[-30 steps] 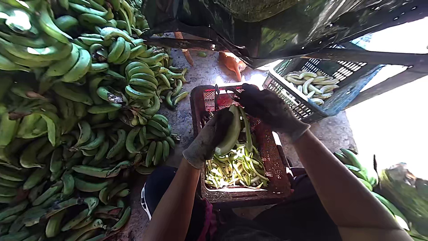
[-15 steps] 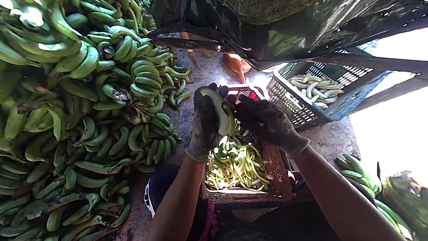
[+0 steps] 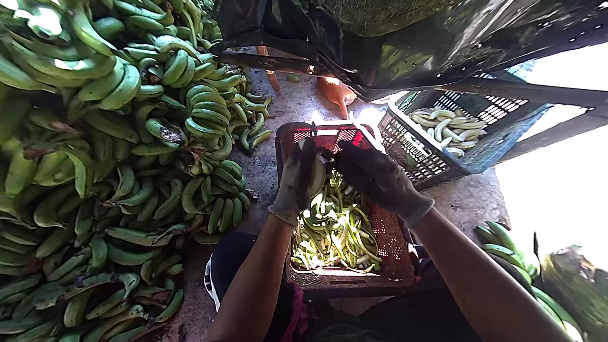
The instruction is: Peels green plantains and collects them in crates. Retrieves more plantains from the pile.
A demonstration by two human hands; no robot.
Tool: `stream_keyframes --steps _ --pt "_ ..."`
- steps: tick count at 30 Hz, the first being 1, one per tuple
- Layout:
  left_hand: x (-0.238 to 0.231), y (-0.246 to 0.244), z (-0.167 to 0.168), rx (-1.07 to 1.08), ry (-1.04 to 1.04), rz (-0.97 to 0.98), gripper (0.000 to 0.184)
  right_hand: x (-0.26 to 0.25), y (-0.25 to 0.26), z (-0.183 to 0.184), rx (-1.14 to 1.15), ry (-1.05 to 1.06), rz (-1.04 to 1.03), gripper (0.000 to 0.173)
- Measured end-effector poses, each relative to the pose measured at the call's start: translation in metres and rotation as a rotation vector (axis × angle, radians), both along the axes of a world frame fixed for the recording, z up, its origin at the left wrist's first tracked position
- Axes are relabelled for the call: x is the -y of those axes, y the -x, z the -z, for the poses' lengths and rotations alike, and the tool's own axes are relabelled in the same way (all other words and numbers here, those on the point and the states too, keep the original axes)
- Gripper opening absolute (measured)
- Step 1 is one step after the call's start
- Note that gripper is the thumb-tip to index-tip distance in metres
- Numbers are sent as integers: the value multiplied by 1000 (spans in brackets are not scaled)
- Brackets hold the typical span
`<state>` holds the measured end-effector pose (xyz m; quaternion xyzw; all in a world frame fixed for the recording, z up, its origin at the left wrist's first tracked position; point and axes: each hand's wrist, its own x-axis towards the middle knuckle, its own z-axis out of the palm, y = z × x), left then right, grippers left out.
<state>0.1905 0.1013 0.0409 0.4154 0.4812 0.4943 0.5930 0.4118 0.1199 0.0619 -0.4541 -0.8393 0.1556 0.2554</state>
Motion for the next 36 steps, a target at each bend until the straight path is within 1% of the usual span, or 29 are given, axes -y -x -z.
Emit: stream_keyframes --steps 1,2,5,7,8,9,10,11,13,15,19,20,21,22,23,24,25,26,27,28,29,30,32,33,34,36 --pt "-2 1 -1 112 -28 -17 40 3 2 4 16 -86 -41 63" --pt "-4 3 -3 221 -35 -14 42 4 4 7 16 -170 -76 63" --pt "-14 5 -9 592 -46 78 48 7 8 7 6 -395 -113 51" --pt "-21 6 -12 772 -59 89 48 7 11 3 13 -485 -80 44" --pt "-27 5 -13 868 -77 78 48 8 12 2 15 -505 -49 43" --pt "-29 4 -14 891 -86 53 48 9 13 1 22 -506 -20 43" --pt "-26 3 -14 850 -96 34 47 9 13 0 35 -483 -7 46" --pt "-20 3 -13 743 -118 40 46 10 13 0 60 -418 5 51" --pt "-6 0 -11 483 -146 6 43 11 12 -4 95 -223 32 62" --pt "3 -1 -9 276 -171 -8 39 9 10 -7 81 -82 47 63" --pt "3 -5 -5 27 -122 -45 43 5 9 0 78 -145 66 63" --pt "2 -7 -2 -78 -131 -61 42 5 11 2 78 -113 91 64" --pt "2 -8 -2 -221 -155 -56 42 4 12 2 63 -26 123 63" --pt "4 -8 -4 -369 -186 -17 42 1 11 1 18 83 154 58" --pt "5 -8 -6 -463 -204 37 43 -3 9 -3 -61 214 169 51" --pt "4 -10 -7 -495 -186 92 45 -8 4 -6 -145 365 173 47" --pt "4 -12 -6 -461 -148 135 47 -13 0 -6 -206 496 187 47" --pt "2 -13 -5 -367 -86 172 51 -16 -4 -4 -222 552 205 49" --pt "0 -11 -5 -244 -15 196 52 -17 -6 0 -219 543 205 49" --pt "-1 -9 -6 -116 49 194 51 -13 -8 3 -208 479 181 45" --pt "-3 -6 -7 -9 94 179 49 -7 -7 2 -163 365 131 42" --pt "-4 -1 -8 47 114 157 47 -3 -6 0 -99 248 78 44" --pt "-4 10 -5 23 90 119 40 1 -7 3 32 19 -23 57" --pt "-2 14 -3 -13 57 93 36 2 -8 6 71 -56 -73 61" --pt "1 19 -1 -24 37 88 36 5 -10 7 96 -124 -117 62" --pt "0 25 0 98 21 105 40 9 -10 8 102 -237 -180 58"
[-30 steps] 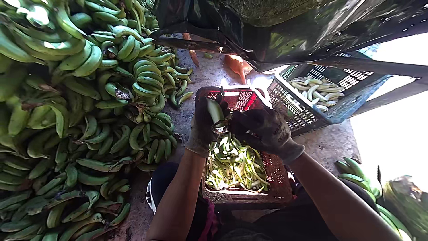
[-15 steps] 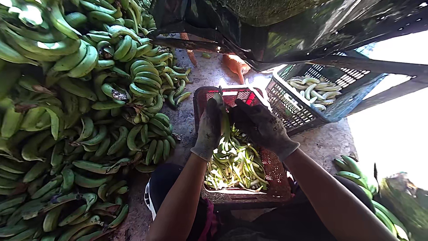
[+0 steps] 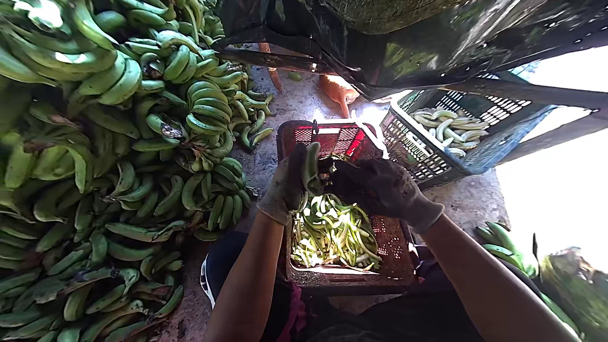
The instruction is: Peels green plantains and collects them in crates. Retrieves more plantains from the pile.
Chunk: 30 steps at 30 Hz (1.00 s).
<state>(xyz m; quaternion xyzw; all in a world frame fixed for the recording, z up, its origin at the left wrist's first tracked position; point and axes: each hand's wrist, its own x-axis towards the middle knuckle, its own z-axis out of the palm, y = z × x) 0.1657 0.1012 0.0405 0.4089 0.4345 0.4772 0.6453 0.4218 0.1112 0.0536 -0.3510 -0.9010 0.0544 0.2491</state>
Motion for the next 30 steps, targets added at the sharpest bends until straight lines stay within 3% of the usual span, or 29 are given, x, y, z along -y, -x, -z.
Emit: stream_keyframes --steps 3,4,10,13,16,20,23,24,26,28,30 --pt "-10 -1 4 297 20 49 44 3 3 -7 0 -159 -17 48" --pt "-8 -2 2 285 4 33 44 4 4 -9 1 -179 1 46" --pt "16 -16 -28 -243 -120 -99 38 8 7 -11 -41 95 147 61" --pt "18 -21 -23 -353 -204 -21 35 5 8 -26 -69 315 269 56" --pt "10 -23 -13 -453 -157 -24 46 7 16 -32 -102 541 354 51" --pt "6 -27 -7 -501 -153 -21 49 3 20 -23 -115 568 377 53" --pt "9 -38 -10 -588 -231 79 46 -14 12 -17 -231 681 411 41" --pt "9 -40 -11 -547 -222 105 44 -20 5 -14 -261 704 406 39" --pt "5 -35 -4 -248 -132 34 39 -18 -5 -13 -229 616 356 42" --pt "2 -18 6 70 -79 -71 35 -7 -7 -11 -126 415 216 54" --pt "0 -8 9 158 -59 -118 33 2 -6 -3 -34 211 88 64"
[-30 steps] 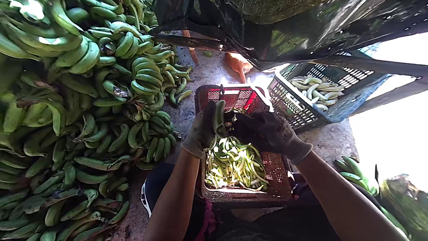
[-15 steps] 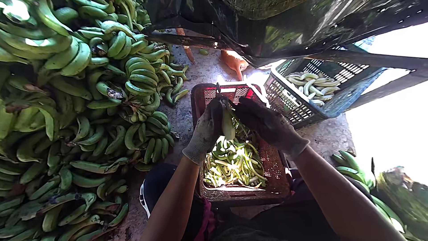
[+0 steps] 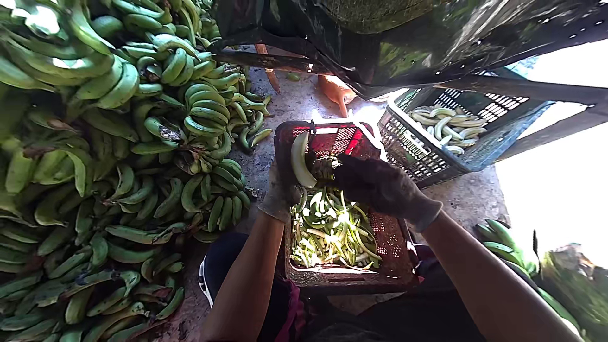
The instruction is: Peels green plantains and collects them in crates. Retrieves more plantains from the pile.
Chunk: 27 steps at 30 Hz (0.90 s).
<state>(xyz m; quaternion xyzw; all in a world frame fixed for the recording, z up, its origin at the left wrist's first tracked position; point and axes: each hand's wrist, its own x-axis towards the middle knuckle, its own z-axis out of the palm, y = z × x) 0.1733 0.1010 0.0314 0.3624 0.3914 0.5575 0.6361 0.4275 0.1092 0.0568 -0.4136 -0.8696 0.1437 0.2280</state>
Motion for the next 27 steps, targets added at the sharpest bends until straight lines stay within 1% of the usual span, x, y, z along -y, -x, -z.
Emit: stream_keyframes --steps 1,3,5,6,8,9,10,11,12,13,15,16,17,18,19,20,21,22,23,24,25,26,27 --pt "2 -1 0 -14 4 -4 33 3 1 2 32 -46 -33 65" --pt "11 -6 -4 -135 -24 21 33 5 5 2 48 -18 -11 65" --pt "20 -15 -14 -268 -57 65 34 -3 4 -3 27 62 112 63" --pt "22 -15 -18 -321 -81 79 36 -11 1 -6 13 91 207 60" --pt "22 -11 -16 -375 -110 50 37 -26 -10 -11 -28 188 382 56" --pt "19 -10 -12 -410 -106 3 37 -30 -15 -12 -136 250 397 54" --pt "13 -11 -9 -464 -102 -30 41 -29 -14 -12 -309 345 373 53" --pt "7 -15 -8 -538 -73 -55 46 -25 -8 -15 -455 434 369 57" --pt "3 -20 -5 -589 -42 -51 49 -18 1 -16 -504 487 363 63" --pt "3 -26 -1 -590 -30 -20 48 -12 13 -13 -472 482 336 66" --pt "9 -36 7 -545 -16 93 43 -4 32 -1 -244 500 316 72" --pt "9 -41 11 -552 -3 149 43 -5 35 8 -171 567 325 71" --pt "5 -44 15 -550 26 203 45 -8 32 17 -198 673 351 67" --pt "0 -47 23 -539 60 252 46 -11 24 22 -304 782 389 61" --pt "-7 -48 32 -556 99 287 46 -16 11 26 -469 872 432 53" --pt "-13 -48 42 -616 137 319 47 -21 -5 26 -658 910 467 46" --pt "-21 -46 56 -721 176 350 48 -26 -23 23 -866 894 499 39" --pt "-28 -45 76 -876 204 376 47 -29 -42 16 -1100 833 521 35" --pt "-34 -46 95 -1090 223 437 43 -32 -60 7 -1314 740 542 34" --pt "-38 -49 111 -1292 276 558 41 -34 -77 -4 -1465 664 563 35" --pt "-41 -53 127 -1448 354 702 41 -35 -91 -14 -1542 591 606 37" --pt "-42 -59 145 -1554 426 828 41 -38 -102 -21 -1585 521 664 36" --pt "-40 -64 166 -1612 513 857 44 -36 -107 -26 -1567 491 688 38"
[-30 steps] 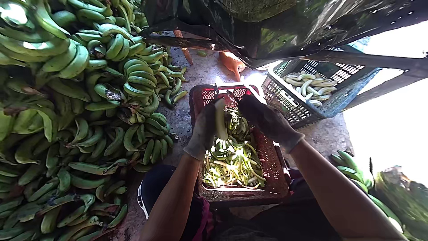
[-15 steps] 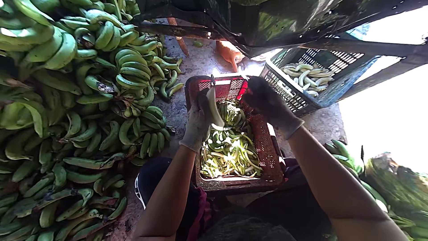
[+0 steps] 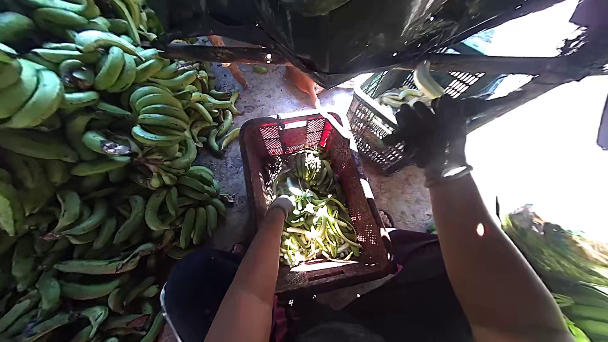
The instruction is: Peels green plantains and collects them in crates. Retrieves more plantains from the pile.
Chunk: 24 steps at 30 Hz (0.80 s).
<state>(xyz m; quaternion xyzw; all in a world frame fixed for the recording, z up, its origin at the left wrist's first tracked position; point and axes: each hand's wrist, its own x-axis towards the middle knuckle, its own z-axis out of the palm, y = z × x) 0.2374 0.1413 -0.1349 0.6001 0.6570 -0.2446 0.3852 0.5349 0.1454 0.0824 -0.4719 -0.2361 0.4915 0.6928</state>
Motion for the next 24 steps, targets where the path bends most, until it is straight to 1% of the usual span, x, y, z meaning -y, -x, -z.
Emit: stream_keyframes --steps 2,3,5,6,8,10,12,13,14,16,17,18,20,21,22,24 --pt "0 -6 41 -69 -19 -131 54 7 9 -6 98 39 -37 43" --pt "-1 -10 55 -86 -59 -190 58 10 16 -9 101 28 -102 44" --pt "-1 -21 71 -131 -86 -233 62 13 31 -6 86 -11 -219 43" --pt "1 -25 74 -150 -92 -257 63 15 39 -5 108 -29 -254 44" --pt "6 -27 68 -134 -108 -323 61 17 51 -6 237 -23 -338 42" --pt "8 -26 57 -64 -148 -351 60 17 57 -6 476 49 -404 43" --pt "11 -24 38 3 -161 -277 66 16 60 -4 799 126 -503 50" --pt "14 -21 24 56 -189 -244 64 15 61 -3 910 161 -581 55" --pt "16 -15 8 135 -228 -242 60 15 64 -5 959 208 -674 61" --pt "14 -1 -26 344 -285 -332 62 18 71 -2 959 291 -824 78" --pt "12 5 -39 462 -308 -410 63 21 74 4 962 316 -844 79" --pt "8 11 -51 585 -321 -493 61 25 79 11 955 333 -846 71" --pt "4 19 -87 806 -327 -637 59 32 86 17 920 343 -876 51" --pt "3 22 -105 924 -319 -708 57 35 90 19 896 351 -895 45" --pt "4 26 -122 1035 -316 -760 53 39 95 19 871 365 -909 42" --pt "7 35 -150 1187 -350 -782 47 48 105 14 836 394 -900 40"
